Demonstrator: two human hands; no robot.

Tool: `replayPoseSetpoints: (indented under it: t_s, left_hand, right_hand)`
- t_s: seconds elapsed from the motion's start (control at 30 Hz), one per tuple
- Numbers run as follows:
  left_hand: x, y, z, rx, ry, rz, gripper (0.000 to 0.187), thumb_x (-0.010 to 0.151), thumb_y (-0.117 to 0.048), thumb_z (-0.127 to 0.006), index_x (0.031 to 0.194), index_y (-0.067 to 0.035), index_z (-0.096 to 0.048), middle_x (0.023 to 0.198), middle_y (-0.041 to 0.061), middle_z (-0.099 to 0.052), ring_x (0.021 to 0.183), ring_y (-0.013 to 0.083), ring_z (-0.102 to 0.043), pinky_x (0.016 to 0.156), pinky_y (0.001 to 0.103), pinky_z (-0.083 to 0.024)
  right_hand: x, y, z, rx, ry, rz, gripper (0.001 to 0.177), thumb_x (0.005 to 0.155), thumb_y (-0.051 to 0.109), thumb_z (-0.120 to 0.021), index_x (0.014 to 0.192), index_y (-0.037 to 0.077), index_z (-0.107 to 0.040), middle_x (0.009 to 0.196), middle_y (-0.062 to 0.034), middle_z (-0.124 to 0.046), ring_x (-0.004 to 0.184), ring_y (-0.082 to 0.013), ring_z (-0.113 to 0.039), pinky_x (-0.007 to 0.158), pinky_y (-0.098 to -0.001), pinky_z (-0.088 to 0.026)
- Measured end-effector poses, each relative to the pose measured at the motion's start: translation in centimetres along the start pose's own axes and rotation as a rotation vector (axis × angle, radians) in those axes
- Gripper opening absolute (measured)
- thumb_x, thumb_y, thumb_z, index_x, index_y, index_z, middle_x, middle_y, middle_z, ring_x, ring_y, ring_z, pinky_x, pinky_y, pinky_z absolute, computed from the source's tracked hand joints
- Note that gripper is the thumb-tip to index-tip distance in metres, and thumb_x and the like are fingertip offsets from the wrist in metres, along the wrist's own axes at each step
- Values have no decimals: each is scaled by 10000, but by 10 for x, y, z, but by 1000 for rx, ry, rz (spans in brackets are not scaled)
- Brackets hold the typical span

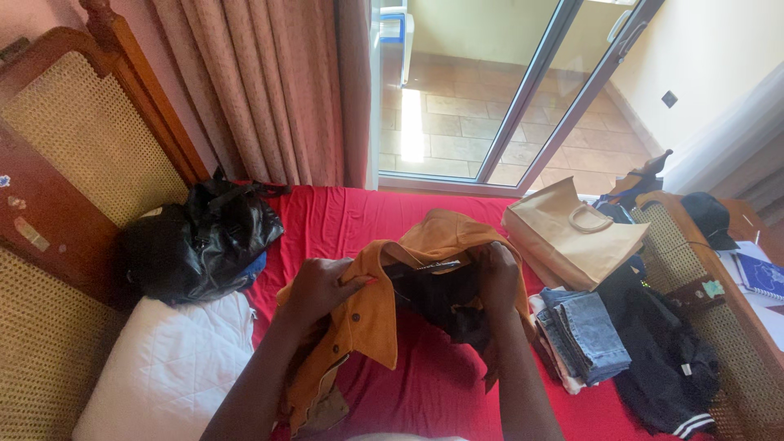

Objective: The person opens a wooden closet, selects a brown jacket on a hanger, and lays it on a bed. They then fasten the front zipper and secure the buttons and drawstring ties.

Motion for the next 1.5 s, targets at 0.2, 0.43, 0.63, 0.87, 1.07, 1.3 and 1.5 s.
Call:
replayPoseSetpoints:
  t_s: [0.2,0.43,0.63,0.87,1.07,1.3,1.5]
  left_hand:
    - [-4,10,-1,-20,43,79,449,802,-464,-819,758,-34,-699,631,163,-660,546,287,-694,536,416,-523]
    - [-12,23,-1,-20,-7,69,421,784,-467,-826,859,-58,-756,686,168,-689,620,313,-708,553,419,-533]
    - [-2,56,17,75,-34,234,502,753,-543,-812,865,-58,-744,628,152,-670,575,309,-683,530,430,-507]
    - [1,63,6,-65,96,104,496,783,-537,-783,798,-44,-742,580,164,-612,500,285,-675,515,421,-480]
    - [-6,23,2,-141,138,-192,441,812,-469,-795,750,-40,-714,601,144,-616,534,308,-650,513,423,-491]
    - [-10,14,8,-221,219,-245,485,782,-442,-824,604,-50,-601,546,127,-561,498,307,-625,516,424,-489]
    - [-25,30,10,-190,81,-148,436,760,-444,-829,694,-45,-666,600,148,-604,535,329,-641,509,429,-483]
  right_hand:
    - [24,18,13,-364,94,180,135,897,164,-729,802,87,-671,779,-154,-670,766,-403,-645,785,-510,-508]
    - [17,13,20,39,-99,125,389,717,139,-753,1040,-58,-663,961,-205,-696,853,-349,-689,755,-404,-541]
    - [-20,-87,-5,263,549,-103,173,936,65,-706,1094,16,-759,811,-103,-709,737,-140,-663,666,-312,-548]
    - [-26,-160,-18,674,631,-752,160,935,227,-698,1023,94,-709,904,0,-724,811,-48,-677,710,-261,-565]
    - [-13,-147,-25,1129,946,-810,289,1022,321,-710,924,49,-721,759,20,-673,629,-58,-613,550,-257,-510]
    - [-1,-95,-29,1080,843,-890,327,954,361,-676,888,46,-738,740,-13,-711,600,-97,-653,541,-268,-521]
    - [2,-70,-25,603,958,-734,336,992,336,-710,926,11,-768,780,-4,-701,690,-72,-614,621,-292,-498]
Point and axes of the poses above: each hand's wrist, its own x-axis towards the middle knuckle, its own z-axis out of the back of the hand, y = z × x, the point moved 4 cm from there along x, towards the middle knuckle
